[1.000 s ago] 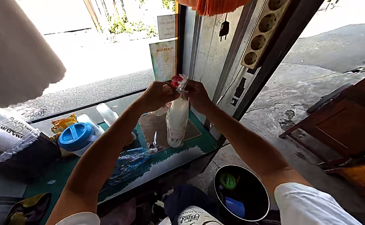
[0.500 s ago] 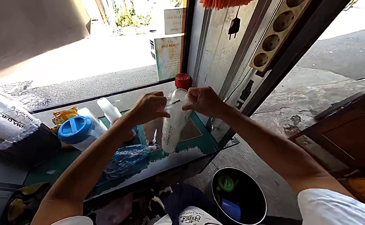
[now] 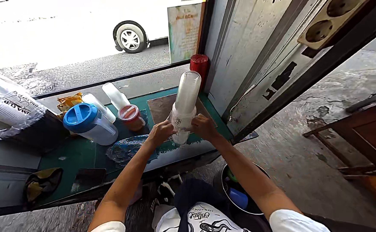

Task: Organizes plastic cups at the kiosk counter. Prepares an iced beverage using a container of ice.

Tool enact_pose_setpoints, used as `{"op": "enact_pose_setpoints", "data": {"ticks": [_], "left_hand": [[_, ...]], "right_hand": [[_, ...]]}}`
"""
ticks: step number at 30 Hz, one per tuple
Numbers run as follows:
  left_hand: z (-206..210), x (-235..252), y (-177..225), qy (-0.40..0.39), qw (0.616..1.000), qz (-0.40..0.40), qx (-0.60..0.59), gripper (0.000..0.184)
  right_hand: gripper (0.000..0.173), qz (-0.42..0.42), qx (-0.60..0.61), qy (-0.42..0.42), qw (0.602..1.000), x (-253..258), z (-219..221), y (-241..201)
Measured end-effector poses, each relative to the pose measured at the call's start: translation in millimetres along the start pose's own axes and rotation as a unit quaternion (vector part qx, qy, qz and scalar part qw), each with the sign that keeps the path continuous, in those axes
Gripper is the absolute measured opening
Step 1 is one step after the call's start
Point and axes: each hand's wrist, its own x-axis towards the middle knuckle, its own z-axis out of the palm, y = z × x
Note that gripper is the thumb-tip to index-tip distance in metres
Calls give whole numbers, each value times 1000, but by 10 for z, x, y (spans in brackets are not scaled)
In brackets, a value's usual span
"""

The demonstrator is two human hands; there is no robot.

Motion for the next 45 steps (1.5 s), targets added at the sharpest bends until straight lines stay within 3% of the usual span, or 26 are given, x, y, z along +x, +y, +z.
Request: {"op": "enact_pose_setpoints", "data": {"ticks": [2,6,7,8,10,11,13,14,15,18,20,22,24,27,29,31,34,37,38,39,40,41,42,43,44,45], "left_hand": [[417,-238,-103,-150,986,-66,-35,28],[910,-484,-149,-229,943,-211,-120,34],[830,-517,-123,-212,926,-259,-177,41],[630,-513,-83,-146,913,-302,-234,47],[-7,-336,74,106,902,-316,-275,52],[-361,-157,187,203,899,-286,-262,66],[-917,245,426,231,932,-199,-196,121],[-1109,478,570,210,955,-153,-145,135],[-1211,665,709,176,974,-110,-95,134],[-1153,939,835,87,994,-52,-32,82],[-1120,872,768,87,993,-77,-37,69],[-1161,642,566,133,978,-150,-57,68],[-1213,267,286,192,943,-240,-127,73],[-1060,-302,17,339,838,-346,-250,63],[-737,-654,-66,432,752,-374,-329,46],[-502,-989,-90,485,680,-412,-364,37],[-444,-1454,-69,545,599,-443,-384,28],[-535,-1856,-24,570,547,-470,-393,31],[-524,-1974,-32,581,525,-471,-406,33],[-499,-2090,-63,594,501,-468,-420,36],[-488,-2224,-110,605,487,-449,-442,40],[-489,-2377,-180,611,485,-419,-464,46],[-500,-2536,-272,620,486,-390,-476,49],[-526,-2697,-367,631,484,-369,-481,50],[-570,-2848,-444,641,473,-356,-488,48],[-630,-2980,-489,649,461,-352,-492,46]], "right_hand": [[43,80,27,-124,989,-387,313,226],[43,191,43,-226,954,-719,829,303],[42,201,40,-244,948,-717,871,264],[40,200,30,-257,945,-672,870,248],[34,190,-2,-288,939,-520,865,237],[32,190,-20,-308,932,-464,889,211],[31,207,-61,-355,910,-414,983,83],[32,225,-81,-378,894,-352,1016,-16],[31,242,-92,-394,882,-318,1058,-120],[41,233,-106,-418,871,-296,1129,-282],[65,255,-76,-409,873,-366,1071,-212],[84,335,-16,-348,876,-514,837,-113],[83,412,45,-197,889,-721,606,29],[53,503,72,4,862,-789,470,135],[30,552,108,48,825,-742,613,206],[17,581,226,84,778,-676,790,247],[25,567,379,100,724,-570,670,29],[20,551,490,197,646,-255,378,-388],[30,541,527,203,623,-139,291,-534],[46,518,548,166,636,-41,228,-666],[60,479,536,94,689,53,172,-804],[65,424,479,2,769,130,114,-935],[70,365,384,-98,843,212,35,-1054],[81,323,279,-184,886,348,-42,-1224],[91,291,178,-259,904,489,-103,-1402],[84,265,101,-311,907,617,-148,-1586]]}}
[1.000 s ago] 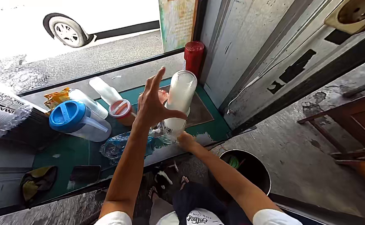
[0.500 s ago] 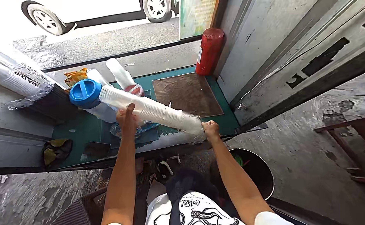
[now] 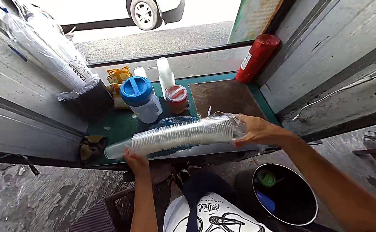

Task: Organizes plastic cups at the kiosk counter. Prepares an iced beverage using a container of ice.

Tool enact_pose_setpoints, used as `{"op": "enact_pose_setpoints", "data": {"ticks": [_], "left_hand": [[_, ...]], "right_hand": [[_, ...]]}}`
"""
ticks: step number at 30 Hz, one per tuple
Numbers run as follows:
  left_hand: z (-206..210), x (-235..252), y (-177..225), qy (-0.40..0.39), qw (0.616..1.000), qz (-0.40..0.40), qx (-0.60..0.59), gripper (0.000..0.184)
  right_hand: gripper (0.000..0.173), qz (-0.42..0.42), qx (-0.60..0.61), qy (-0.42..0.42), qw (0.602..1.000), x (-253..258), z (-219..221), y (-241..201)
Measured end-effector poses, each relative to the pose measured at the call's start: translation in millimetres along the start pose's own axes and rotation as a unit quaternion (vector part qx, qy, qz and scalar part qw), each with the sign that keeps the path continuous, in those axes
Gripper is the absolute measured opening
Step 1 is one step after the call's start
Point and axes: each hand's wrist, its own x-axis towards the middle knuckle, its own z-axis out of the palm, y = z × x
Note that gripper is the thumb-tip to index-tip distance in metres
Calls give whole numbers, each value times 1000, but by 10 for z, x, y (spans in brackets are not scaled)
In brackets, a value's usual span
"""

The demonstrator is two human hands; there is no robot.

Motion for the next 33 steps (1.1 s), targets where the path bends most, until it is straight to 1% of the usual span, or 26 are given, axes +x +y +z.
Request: {"op": "enact_pose_setpoints", "data": {"ticks": [1,2,3,4,5,6,8,9,10,11,12,13,14,15,16,18,20,21,22,24,25,26,27,30,32,33], "left_hand": [[-87,52,81,10,1000,-2,-11,44],[-164,104,145,16,1000,-5,-22,41],[-230,157,194,18,999,-8,-37,41],[-274,198,240,17,998,-15,-51,43],[-282,232,287,20,998,-21,-64,44],[-263,264,336,25,996,-27,-80,44],[-182,339,435,27,992,-35,-116,44],[-160,394,471,21,990,-35,-134,45],[-147,457,504,14,988,-33,-149,46],[-135,523,536,7,987,-30,-156,47],[-118,586,572,2,988,-28,-154,47],[-98,648,598,0,988,-26,-152,48],[-72,702,608,3,988,-27,-152,47],[-52,739,605,9,987,-28,-156,46],[-61,772,592,15,986,-28,-161,45],[-124,849,589,32,985,-27,-165,43],[-207,920,632,61,983,-24,-171,42],[-261,944,678,71,982,-24,-175,41],[-311,965,741,80,980,-21,-178,39],[-389,1023,880,104,979,-1,-176,39],[-415,1057,959,113,979,12,-171,40],[-440,1102,1036,118,979,26,-165,40],[-445,1167,1116,119,979,42,-160,40],[-349,1409,1350,109,979,94,-141,41],[-198,1566,1467,98,976,130,-145,40],[-119,1628,1506,95,974,141,-149,41]], "right_hand": [[59,-11,-45,-15,999,-9,-19,-194],[32,-38,-40,-12,998,-3,-23,-344],[12,-73,12,14,997,8,0,-462],[4,-98,92,59,989,18,46,-580],[8,-107,186,112,970,36,118,-686],[12,-100,301,164,934,74,216,-794],[13,-127,501,247,820,294,419,-1081],[16,-142,564,267,768,437,488,-1224],[21,-149,592,286,738,576,534,-1346],[25,-158,597,303,726,723,565,-1422],[26,-164,561,338,737,850,599,-1504],[23,-167,461,410,769,960,633,-1604],[15,-186,353,476,784,1074,634,-1688],[15,-200,288,507,787,1151,590,-1765],[24,-200,261,510,795,1192,511,-1822],[39,-173,289,516,788,1283,286,-1814],[47,-105,302,536,781,1373,59,-1547],[53,-49,260,539,799,1414,-11,-1316],[63,17,187,525,830,1451,-39,-1039],[81,146,37,421,894,1571,6,-434],[88,202,-25,351,914,1652,52,-193],[92,242,-68,304,919,1750,99,-65],[96,240,-86,299,920,1873,138,-94],[106,47,-54,356,932,2451,193,-761],[111,-72,-18,328,942,2969,210,-1308],[115,-106,-28,304,946,3271,225,-1497]]}}
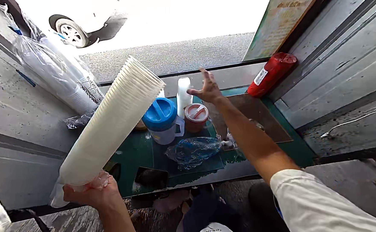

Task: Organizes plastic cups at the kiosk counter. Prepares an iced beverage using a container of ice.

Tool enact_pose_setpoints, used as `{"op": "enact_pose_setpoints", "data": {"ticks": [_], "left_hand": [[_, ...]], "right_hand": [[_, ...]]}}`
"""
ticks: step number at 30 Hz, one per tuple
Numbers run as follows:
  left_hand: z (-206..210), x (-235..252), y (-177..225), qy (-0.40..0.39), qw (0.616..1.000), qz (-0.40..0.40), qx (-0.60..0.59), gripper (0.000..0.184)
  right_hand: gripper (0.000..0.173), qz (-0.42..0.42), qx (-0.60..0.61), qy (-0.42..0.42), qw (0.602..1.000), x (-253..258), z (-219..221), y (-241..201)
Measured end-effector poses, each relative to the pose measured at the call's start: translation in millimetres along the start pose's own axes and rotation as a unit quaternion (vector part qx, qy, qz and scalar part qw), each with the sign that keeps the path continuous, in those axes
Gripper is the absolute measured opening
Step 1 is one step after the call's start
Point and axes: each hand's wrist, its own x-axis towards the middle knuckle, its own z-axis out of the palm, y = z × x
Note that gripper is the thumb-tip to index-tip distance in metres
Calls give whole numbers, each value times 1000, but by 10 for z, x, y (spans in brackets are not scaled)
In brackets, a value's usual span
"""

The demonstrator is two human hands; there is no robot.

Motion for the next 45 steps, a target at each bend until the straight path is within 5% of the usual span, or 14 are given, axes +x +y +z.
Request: {"op": "enact_pose_setpoints", "data": {"ticks": [2,6,14,18,21,22,24,26,29,34,38,40,45], "left_hand": [[146,49,-32,3,1000,8,-3,43],[238,48,-79,25,1000,-6,-4,42],[58,155,-37,55,998,8,5,42],[110,245,-39,66,997,27,2,41],[133,372,-38,53,998,46,3,40],[156,414,-31,40,998,56,5,40],[240,488,-30,16,996,81,17,42],[290,570,-58,1,994,100,45,46],[394,616,-144,4,989,116,89,45],[641,816,-183,23,974,152,164,34],[1146,1011,-178,-37,938,213,272,21],[1486,1087,-269,-149,904,247,315,50],[2360,1208,-935,-421,710,248,507,78]], "right_hand": [[116,-29,-49,-69,996,441,367,-114],[80,-42,-130,-134,982,757,637,-80],[80,43,-137,-21,989,713,181,312],[82,69,-175,-41,981,708,307,266],[104,99,-240,-26,965,686,323,31],[106,74,-230,-4,970,655,308,-106],[83,-49,-165,49,984,617,389,-453],[64,-129,-78,-49,987,707,665,-724],[69,-97,-27,-299,949,982,1115,-841],[47,-81,-120,-267,953,1056,1159,-753],[51,-27,-213,-247,945,971,899,-573],[54,6,-241,-234,942,950,845,-496],[55,78,-250,-215,941,807,705,-510]]}}
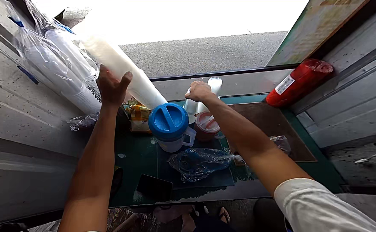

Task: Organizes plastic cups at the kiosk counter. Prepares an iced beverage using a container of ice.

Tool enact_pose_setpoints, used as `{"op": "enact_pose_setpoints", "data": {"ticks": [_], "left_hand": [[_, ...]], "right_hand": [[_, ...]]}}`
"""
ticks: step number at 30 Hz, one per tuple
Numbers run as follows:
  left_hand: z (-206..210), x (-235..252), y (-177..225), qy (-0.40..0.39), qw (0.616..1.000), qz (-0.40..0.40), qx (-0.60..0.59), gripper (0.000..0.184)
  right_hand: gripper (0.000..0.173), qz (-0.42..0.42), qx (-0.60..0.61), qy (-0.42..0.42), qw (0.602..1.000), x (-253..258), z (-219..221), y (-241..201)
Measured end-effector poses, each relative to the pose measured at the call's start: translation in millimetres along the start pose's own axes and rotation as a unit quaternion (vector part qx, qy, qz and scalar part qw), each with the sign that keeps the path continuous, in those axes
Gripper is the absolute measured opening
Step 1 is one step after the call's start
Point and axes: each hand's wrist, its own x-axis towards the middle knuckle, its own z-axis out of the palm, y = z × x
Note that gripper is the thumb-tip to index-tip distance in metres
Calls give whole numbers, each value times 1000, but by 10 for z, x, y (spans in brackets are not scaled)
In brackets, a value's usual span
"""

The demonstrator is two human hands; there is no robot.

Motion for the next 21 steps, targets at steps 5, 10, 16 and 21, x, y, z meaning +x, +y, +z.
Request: {"op": "enact_pose_setpoints", "data": {"ticks": [5,10,16,21], "left_hand": [[840,485,213,-261,962,75,26,73],[1035,617,341,-311,944,106,24,73],[947,309,260,-231,971,25,51,79],[934,227,330,-211,976,-11,55,80]], "right_hand": [[58,-5,-6,7,1000,5,-11,47],[66,-2,33,33,999,-46,-4,52],[70,-16,34,-5,999,-34,-15,45],[66,8,53,27,998,-44,40,25]]}}
